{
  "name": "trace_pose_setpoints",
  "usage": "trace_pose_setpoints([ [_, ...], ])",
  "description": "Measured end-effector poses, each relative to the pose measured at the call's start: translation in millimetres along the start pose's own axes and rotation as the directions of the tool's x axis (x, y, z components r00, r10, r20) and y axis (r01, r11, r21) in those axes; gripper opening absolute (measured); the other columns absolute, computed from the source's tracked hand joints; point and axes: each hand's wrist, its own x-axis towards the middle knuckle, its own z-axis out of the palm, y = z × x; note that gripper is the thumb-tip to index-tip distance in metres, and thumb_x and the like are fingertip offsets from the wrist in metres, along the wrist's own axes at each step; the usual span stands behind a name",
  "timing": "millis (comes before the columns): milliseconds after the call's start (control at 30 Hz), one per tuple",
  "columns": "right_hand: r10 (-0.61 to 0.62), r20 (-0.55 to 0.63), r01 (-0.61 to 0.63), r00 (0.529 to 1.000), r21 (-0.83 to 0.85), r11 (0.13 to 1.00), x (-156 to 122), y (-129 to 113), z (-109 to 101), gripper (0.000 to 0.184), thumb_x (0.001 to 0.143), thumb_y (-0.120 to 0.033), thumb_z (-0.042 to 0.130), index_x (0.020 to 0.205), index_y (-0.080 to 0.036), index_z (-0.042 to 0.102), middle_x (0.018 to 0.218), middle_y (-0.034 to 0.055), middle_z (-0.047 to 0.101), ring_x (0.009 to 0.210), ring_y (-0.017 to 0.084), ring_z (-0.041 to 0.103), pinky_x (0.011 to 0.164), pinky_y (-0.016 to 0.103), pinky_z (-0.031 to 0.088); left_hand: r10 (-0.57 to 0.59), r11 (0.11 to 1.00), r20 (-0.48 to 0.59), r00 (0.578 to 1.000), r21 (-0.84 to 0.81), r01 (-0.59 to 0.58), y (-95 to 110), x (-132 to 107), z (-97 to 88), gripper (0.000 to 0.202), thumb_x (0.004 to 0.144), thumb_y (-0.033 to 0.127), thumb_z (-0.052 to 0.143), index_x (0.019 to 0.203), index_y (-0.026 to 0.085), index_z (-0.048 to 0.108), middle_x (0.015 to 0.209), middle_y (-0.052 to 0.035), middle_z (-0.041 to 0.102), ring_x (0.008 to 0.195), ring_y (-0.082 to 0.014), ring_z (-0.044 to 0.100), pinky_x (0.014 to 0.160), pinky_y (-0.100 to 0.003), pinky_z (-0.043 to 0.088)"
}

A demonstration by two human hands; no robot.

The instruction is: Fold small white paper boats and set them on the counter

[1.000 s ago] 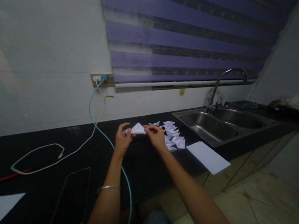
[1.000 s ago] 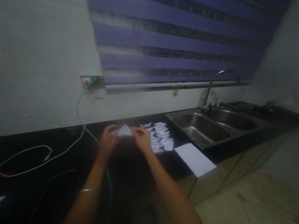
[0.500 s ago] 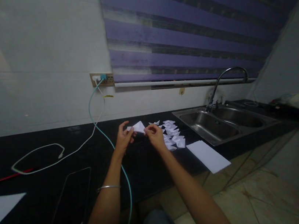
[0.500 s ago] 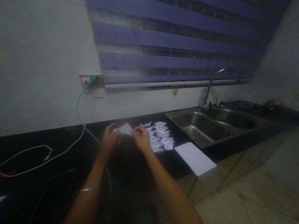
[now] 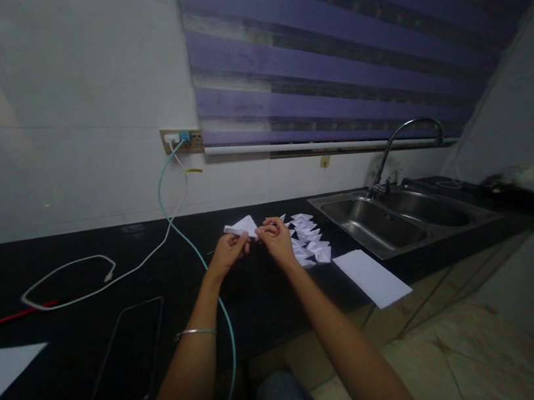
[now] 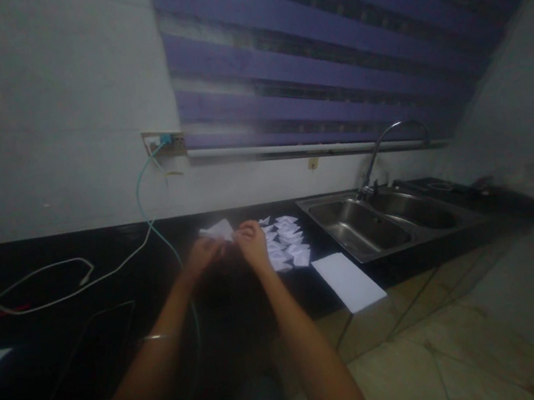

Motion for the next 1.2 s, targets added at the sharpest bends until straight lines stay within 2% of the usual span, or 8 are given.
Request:
trace_pose_setpoints([
  [133,0.082,0.049,-0.081,0.995,-0.034,0.996,0.6,2.7,-1.2,0.035,0.064,-0.035,0.074,0.091,-0.019,0.057,0.063,-0.0026,0.063,0.056,0.013,0.061,0.053,0.022,0.047,-0.03,0.999,-0.008,1.0,-0.034,0.03,-4.4,1.3,-2.2,0.04,0.074,0.05,0.061,0.059,0.013,0.058,0.051,-0.0011,0.057,0.042,-0.0085,0.047,0.042,-0.02,0.034],
  [233,0.151,0.137,-0.145,0.979,-0.052,0.988,-0.4,4.5,-1.7,0.032,0.066,-0.04,0.073,0.086,-0.016,0.062,0.063,0.0005,0.064,0.057,0.014,0.061,0.055,0.024,0.048,-0.037,0.996,0.0,0.999,-0.084,0.037,-6.5,1.1,-3.5,0.041,0.074,0.051,0.062,0.058,0.013,0.058,0.051,-0.0018,0.057,0.041,-0.0084,0.047,0.041,-0.019,0.034],
  [333,0.149,0.189,-0.14,0.971,-0.062,0.988,-2.2,3.7,-1.3,0.031,0.068,-0.042,0.072,0.082,-0.015,0.064,0.067,0.0032,0.067,0.056,0.013,0.061,0.056,0.024,0.048,-0.031,0.993,0.008,0.999,-0.111,0.032,-5.1,0.1,-2.1,0.042,0.076,0.052,0.061,0.059,0.014,0.059,0.05,-0.0018,0.057,0.04,-0.0084,0.046,0.04,-0.019,0.033],
  [467,0.147,0.187,-0.135,0.971,-0.08,0.988,-3.5,0.6,-0.1,0.031,0.067,-0.042,0.073,0.08,-0.015,0.065,0.066,0.0039,0.068,0.054,0.013,0.06,0.055,0.024,0.048,-0.039,0.993,0.009,0.999,-0.113,0.039,-4.4,0.0,1.7,0.043,0.077,0.056,0.059,0.064,0.015,0.06,0.048,-0.0025,0.058,0.039,-0.0098,0.047,0.038,-0.02,0.034],
  [667,0.131,0.181,-0.117,0.975,-0.087,0.989,-3.1,5.0,2.4,0.03,0.066,-0.042,0.073,0.076,-0.016,0.062,0.065,0.0024,0.068,0.052,0.013,0.06,0.053,0.024,0.048,-0.056,0.994,0.02,0.998,-0.097,0.058,-15.9,3.9,3.1,0.054,0.078,0.066,0.05,0.066,0.014,0.06,0.049,-0.0034,0.059,0.04,-0.0107,0.05,0.04,-0.021,0.037],
  [900,0.156,0.201,-0.155,0.967,-0.023,0.988,-5.4,11.7,6.1,0.037,0.066,-0.046,0.073,0.084,-0.017,0.061,0.066,0.0005,0.067,0.054,0.012,0.06,0.055,0.023,0.048,-0.025,0.998,-0.047,0.999,-0.059,0.022,-13.1,2.9,6.4,0.05,0.078,0.063,0.054,0.064,0.014,0.056,0.047,-0.0002,0.055,0.041,-0.01,0.048,0.042,-0.021,0.035],
  [1067,0.21,0.192,-0.192,0.959,-0.106,0.976,-10.2,7.5,8.1,0.038,0.067,-0.052,0.071,0.072,-0.015,0.063,0.06,0.0002,0.063,0.05,0.01,0.054,0.05,0.02,0.043,-0.006,0.999,-0.018,1.0,-0.05,0.005,-11.9,2.0,6.9,0.046,0.08,0.058,0.055,0.063,0.016,0.056,0.045,0.0001,0.053,0.041,-0.0113,0.049,0.042,-0.021,0.036],
  [1200,0.197,0.231,-0.15,0.953,-0.205,0.967,-9.9,11.2,5.6,0.041,0.07,-0.055,0.066,0.065,-0.015,0.064,0.056,0.001,0.061,0.049,0.01,0.051,0.047,0.02,0.039,-0.01,0.998,-0.003,1.0,-0.057,0.01,-17.6,3.1,6.2,0.046,0.08,0.059,0.054,0.065,0.016,0.057,0.046,-0.0011,0.056,0.042,-0.0121,0.051,0.043,-0.022,0.037],
])
